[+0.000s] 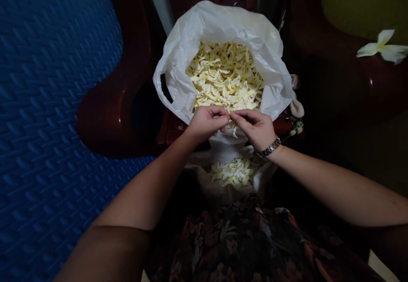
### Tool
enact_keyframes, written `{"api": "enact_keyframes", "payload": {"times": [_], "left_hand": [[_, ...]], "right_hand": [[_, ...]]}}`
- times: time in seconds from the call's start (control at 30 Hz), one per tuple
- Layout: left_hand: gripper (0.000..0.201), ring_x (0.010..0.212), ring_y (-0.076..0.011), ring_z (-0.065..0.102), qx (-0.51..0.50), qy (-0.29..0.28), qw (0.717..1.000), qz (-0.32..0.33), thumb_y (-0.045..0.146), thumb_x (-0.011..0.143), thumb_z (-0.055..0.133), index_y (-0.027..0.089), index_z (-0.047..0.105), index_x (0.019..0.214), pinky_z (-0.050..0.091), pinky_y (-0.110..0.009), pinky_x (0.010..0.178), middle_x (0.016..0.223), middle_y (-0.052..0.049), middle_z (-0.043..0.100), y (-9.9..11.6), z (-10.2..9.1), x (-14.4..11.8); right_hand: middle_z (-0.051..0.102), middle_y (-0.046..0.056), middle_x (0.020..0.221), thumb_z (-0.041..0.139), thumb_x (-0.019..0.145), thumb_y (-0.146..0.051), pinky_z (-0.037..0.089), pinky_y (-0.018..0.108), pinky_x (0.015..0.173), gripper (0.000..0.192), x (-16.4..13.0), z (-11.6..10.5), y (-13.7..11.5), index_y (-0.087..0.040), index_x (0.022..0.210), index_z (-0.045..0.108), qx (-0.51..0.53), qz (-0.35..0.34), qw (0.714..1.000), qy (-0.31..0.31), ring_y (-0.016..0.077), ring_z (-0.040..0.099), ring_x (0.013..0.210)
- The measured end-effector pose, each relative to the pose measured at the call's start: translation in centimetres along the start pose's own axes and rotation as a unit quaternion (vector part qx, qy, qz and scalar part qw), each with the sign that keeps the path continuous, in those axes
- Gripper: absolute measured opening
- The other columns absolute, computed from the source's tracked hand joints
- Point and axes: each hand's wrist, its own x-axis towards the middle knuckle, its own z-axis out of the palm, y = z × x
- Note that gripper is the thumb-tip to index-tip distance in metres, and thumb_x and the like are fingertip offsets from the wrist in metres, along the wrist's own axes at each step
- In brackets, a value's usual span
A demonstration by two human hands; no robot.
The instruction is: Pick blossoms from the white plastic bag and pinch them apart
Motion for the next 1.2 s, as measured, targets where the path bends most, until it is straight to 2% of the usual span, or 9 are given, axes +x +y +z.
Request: {"api": "enact_keyframes", "payload": {"times": [0.2, 0.4, 0.57, 0.67, 0.77, 0.87, 0.93, 1.07, 1.2], "left_hand": [[0.006, 0.047, -0.0051, 0.054, 0.001, 0.004, 1.000, 0.017, 0.014, 0.064, 0.060, 0.014, 0.066, 0.065, 0.042, -0.016, 0.048, 0.055, 0.004, 0.059, -0.1, 0.1, 0.0], [0.006, 0.048, -0.0057, 0.054, -0.007, 0.009, 1.000, -0.010, 0.013, 0.066, 0.062, 0.013, 0.067, 0.067, 0.042, -0.016, 0.049, 0.053, 0.004, 0.061, 0.2, 0.4, -0.1], [0.005, 0.047, -0.0063, 0.054, -0.019, 0.012, 0.999, -0.040, 0.015, 0.073, 0.063, 0.013, 0.067, 0.070, 0.043, -0.016, 0.048, 0.052, 0.002, 0.061, 0.3, 0.4, -0.3], [0.007, 0.048, -0.0059, 0.054, -0.025, 0.008, 0.999, -0.031, 0.014, 0.074, 0.062, 0.013, 0.067, 0.069, 0.044, -0.016, 0.049, 0.053, 0.002, 0.062, 0.0, 0.3, -0.3], [0.008, 0.048, -0.0056, 0.054, -0.031, 0.011, 0.999, -0.018, 0.012, 0.073, 0.061, 0.013, 0.066, 0.066, 0.045, -0.016, 0.051, 0.053, 0.002, 0.062, -0.3, 0.2, -0.2], [0.009, 0.047, -0.0062, 0.055, -0.038, 0.020, 0.999, -0.018, 0.012, 0.070, 0.061, 0.014, 0.065, 0.063, 0.045, -0.017, 0.050, 0.050, 0.002, 0.061, -0.3, 0.2, -0.1], [0.009, 0.046, -0.0068, 0.055, -0.034, 0.030, 0.999, -0.018, 0.012, 0.069, 0.061, 0.014, 0.064, 0.061, 0.045, -0.018, 0.050, 0.049, 0.002, 0.060, -0.2, 0.3, -0.1], [0.010, 0.045, -0.0067, 0.054, -0.020, 0.058, 0.998, 0.000, 0.013, 0.067, 0.060, 0.015, 0.063, 0.057, 0.043, -0.018, 0.049, 0.048, 0.003, 0.058, -0.1, 0.0, 0.0], [0.010, 0.043, -0.0054, 0.049, -0.021, 0.082, 0.996, 0.029, 0.012, 0.065, 0.060, 0.015, 0.062, 0.055, 0.040, -0.018, 0.046, 0.049, 0.003, 0.058, 0.0, -0.9, 0.1]], "right_hand": [[0.081, 0.005, 0.084, 0.068, 0.085, -0.030, 0.059, 0.031, 0.074, 0.017, 0.3, -0.4, 0.1, -0.020, 0.084, 0.081, -0.083, -0.073, 0.994, 0.001, 0.0181, 0.074, 0.075], [0.080, 0.004, 0.079, 0.065, 0.088, -0.029, 0.057, 0.029, 0.069, 0.020, 0.5, -0.6, 0.3, -0.019, 0.083, 0.080, -0.139, -0.112, 0.984, -0.002, 0.0175, 0.073, 0.070], [0.080, 0.006, 0.085, 0.061, 0.092, -0.029, 0.058, 0.032, 0.076, 0.021, 0.7, -0.9, 0.8, -0.021, 0.090, 0.080, -0.208, -0.199, 0.958, -0.025, 0.0184, 0.074, 0.076], [0.080, 0.007, 0.083, 0.058, 0.095, -0.029, 0.058, 0.032, 0.076, 0.024, 0.9, -1.1, 0.9, -0.020, 0.094, 0.079, -0.236, -0.240, 0.940, -0.047, 0.0185, 0.073, 0.074], [0.080, 0.008, 0.084, 0.056, 0.095, -0.031, 0.058, 0.034, 0.078, 0.026, 1.0, -1.3, 0.6, -0.019, 0.095, 0.079, -0.242, -0.253, 0.934, -0.070, 0.0196, 0.073, 0.076], [0.080, 0.008, 0.086, 0.058, 0.092, -0.033, 0.058, 0.035, 0.082, 0.024, 0.9, -1.2, 0.1, -0.022, 0.093, 0.080, -0.220, -0.219, 0.947, -0.078, 0.0204, 0.074, 0.079], [0.080, 0.006, 0.085, 0.062, 0.089, -0.033, 0.058, 0.035, 0.081, 0.021, 0.7, -1.0, -0.2, -0.024, 0.087, 0.080, -0.188, -0.166, 0.967, -0.055, 0.0205, 0.074, 0.078], [0.078, 0.004, 0.077, 0.066, 0.081, -0.032, 0.058, 0.033, 0.071, 0.017, 1.3, -1.2, 0.0, -0.021, 0.078, 0.079, -0.089, -0.027, 0.995, 0.020, 0.0185, 0.071, 0.070], [0.069, 0.000, 0.063, 0.069, 0.074, -0.028, 0.056, 0.027, 0.057, 0.012, 3.5, -2.6, 1.1, -0.018, 0.073, 0.075, 0.003, 0.069, 0.989, 0.132, 0.0129, 0.062, 0.057]]}}
